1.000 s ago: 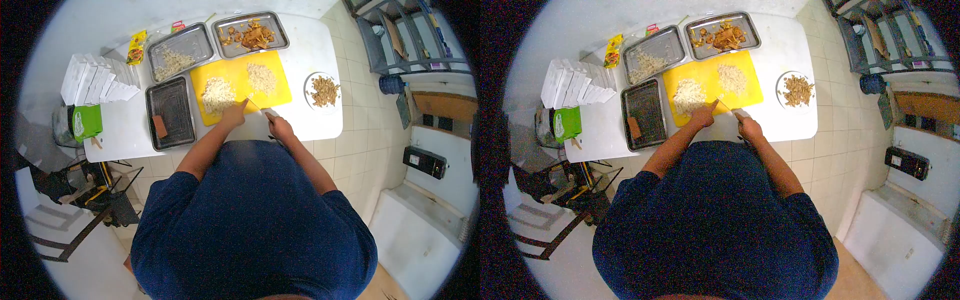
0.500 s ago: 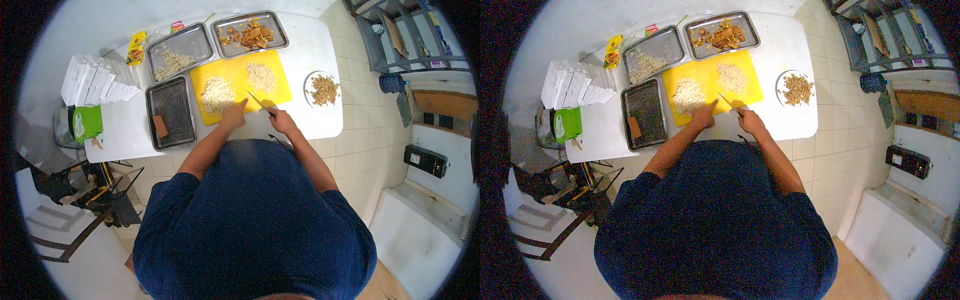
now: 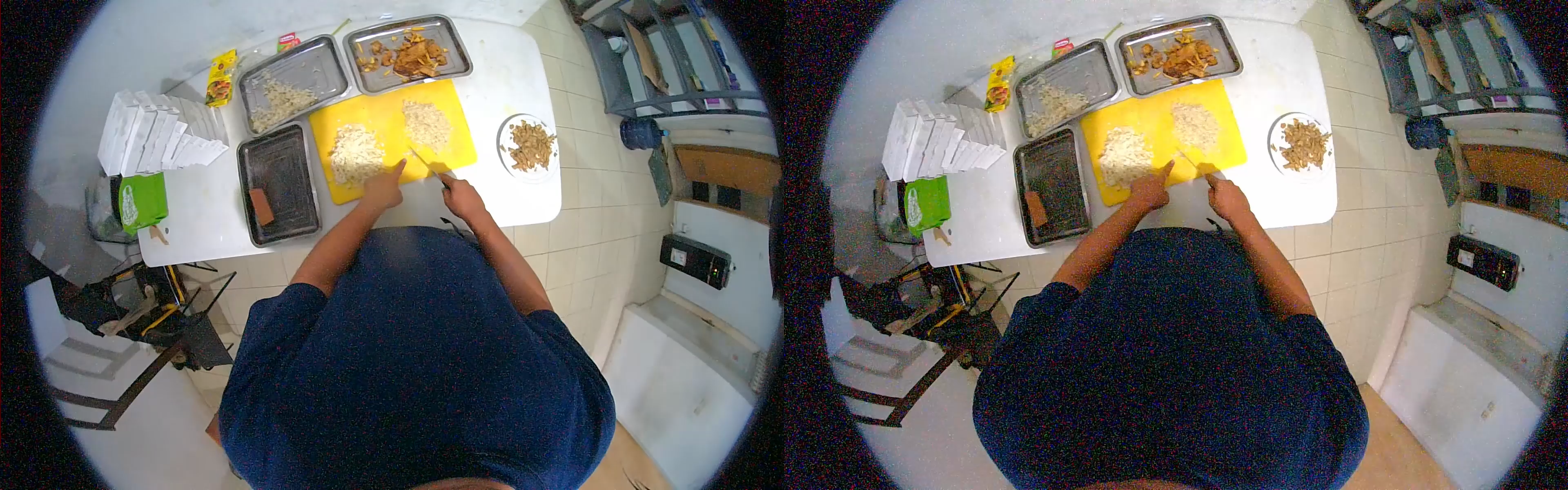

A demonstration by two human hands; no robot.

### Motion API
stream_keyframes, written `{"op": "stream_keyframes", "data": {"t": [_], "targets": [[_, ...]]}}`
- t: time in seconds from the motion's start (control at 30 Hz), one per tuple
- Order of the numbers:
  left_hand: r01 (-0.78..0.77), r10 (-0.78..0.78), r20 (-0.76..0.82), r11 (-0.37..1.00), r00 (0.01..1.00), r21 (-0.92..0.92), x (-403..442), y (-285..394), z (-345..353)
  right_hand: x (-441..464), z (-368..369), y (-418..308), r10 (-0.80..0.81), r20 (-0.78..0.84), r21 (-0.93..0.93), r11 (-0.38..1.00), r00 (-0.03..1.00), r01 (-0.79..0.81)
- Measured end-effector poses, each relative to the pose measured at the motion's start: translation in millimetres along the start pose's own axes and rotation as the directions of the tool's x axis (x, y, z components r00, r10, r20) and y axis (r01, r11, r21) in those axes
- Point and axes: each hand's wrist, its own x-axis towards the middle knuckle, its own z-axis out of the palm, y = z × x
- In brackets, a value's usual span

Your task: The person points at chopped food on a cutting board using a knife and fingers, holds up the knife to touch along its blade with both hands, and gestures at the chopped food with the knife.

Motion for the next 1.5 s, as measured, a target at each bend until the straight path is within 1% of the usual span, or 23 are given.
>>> {"op": "stream_keyframes", "data": {"t": [0.03, 0.13, 0.23, 0.37, 0.43, 0.53, 0.63, 0.67, 0.77, 0.87, 0.97, 1.07, 1.17, 1.27, 1.37, 1.4, 1.5], "targets": [[0.000, 0.000, -0.004, 1.000, 1.000, -0.009, -2.9, 1.2, -2.9, 0.5, 0.3, -4.0, 0.034, 0.008, -0.018, 0.999, 0.999, -0.033], [0.004, -0.004, -0.007, 1.000, 1.000, 0.003, -0.3, 0.0, 0.4, -1.5, -0.2, -14.8, 0.114, 0.044, 0.011, 0.993, 0.992, -0.115], [0.035, -0.035, 0.009, 0.999, 0.999, 0.001, 3.6, 3.9, -0.1, 8.0, -5.6, -10.1, -0.075, -0.050, 0.118, 0.990, 0.996, 0.081], [0.048, -0.047, 0.059, 0.999, 0.997, -0.011, -0.5, 5.3, -8.1, 17.4, -7.9, -8.6, -0.042, -0.006, 0.108, 0.993, 0.999, 0.043], [0.032, -0.031, 0.031, 0.999, 0.999, -0.030, 0.3, 1.6, -2.9, 12.8, -15.6, -15.4, -0.024, 0.014, 0.105, 0.994, 1.000, 0.023], [0.035, -0.034, 0.020, 0.998, 0.999, -0.055, 0.6, 0.6, -3.4, 7.7, -11.5, -13.6, -0.019, 0.033, 0.055, 0.998, 0.999, 0.017], [0.047, -0.044, 0.040, 0.996, 0.998, -0.077, -3.1, 3.4, -8.9, -3.1, 1.3, -19.5, 0.089, 0.049, 0.003, 0.996, 0.995, -0.089], [0.047, -0.043, 0.049, 0.996, 0.998, -0.082, -4.0, 4.8, -10.6, -2.4, 11.6, -15.5, 0.101, 0.070, -0.066, 0.993, 0.992, -0.097], [0.022, -0.026, -0.039, 0.996, 0.999, -0.090, 3.6, -0.2, 6.0, -4.1, 19.0, -10.7, 0.094, 0.006, -0.015, 0.995, 0.996, -0.094], [-0.014, 0.011, -0.032, 0.997, 0.999, -0.076, 5.0, -3.2, 4.9, 10.6, 24.8, 3.4, -0.042, -0.066, 0.082, 0.996, 0.997, 0.047], [-0.013, 0.018, 0.046, 0.994, 0.999, -0.104, 3.6, -5.6, -0.7, 4.3, 0.6, -16.3, -0.010, -0.038, 0.066, 0.998, 0.999, 0.013], [-0.010, 0.009, -0.009, 0.996, 1.000, -0.087, -5.5, -1.9, -2.0, -4.1, -5.2, -24.9, 0.038, 0.003, 0.056, 0.998, 0.999, -0.038], [0.034, -0.026, 0.055, 0.988, 0.998, -0.153, -6.6, 0.9, -1.2, -9.2, 8.1, -21.3, 0.078, 0.013, 0.077, 0.994, 0.997, -0.079], [0.007, -0.004, 0.026, 0.990, 1.000, -0.138, 1.6, -2.7, 12.4, -6.7, 7.4, -25.4, 0.082, 0.018, 0.102, 0.991, 0.996, -0.084], [-0.021, 0.016, -0.038, 0.989, 0.999, -0.147, 5.1, -3.1, 20.0, 18.5, 12.8, -10.1, -0.047, -0.011, 0.215, 0.975, 0.999, 0.048], [-0.004, 0.000, -0.024, 0.989, 1.000, -0.148, 4.4, 0.4, 17.6, 23.6, 11.3, -14.2, -0.082, -0.039, 0.211, 0.974, 0.996, 0.088], [0.030, -0.031, -0.002, 0.988, 1.000, -0.148, 11.5, 2.6, 13.0, 17.0, 0.3, -27.2, -0.026, -0.033, 0.236, 0.971, 0.999, 0.033]]}}
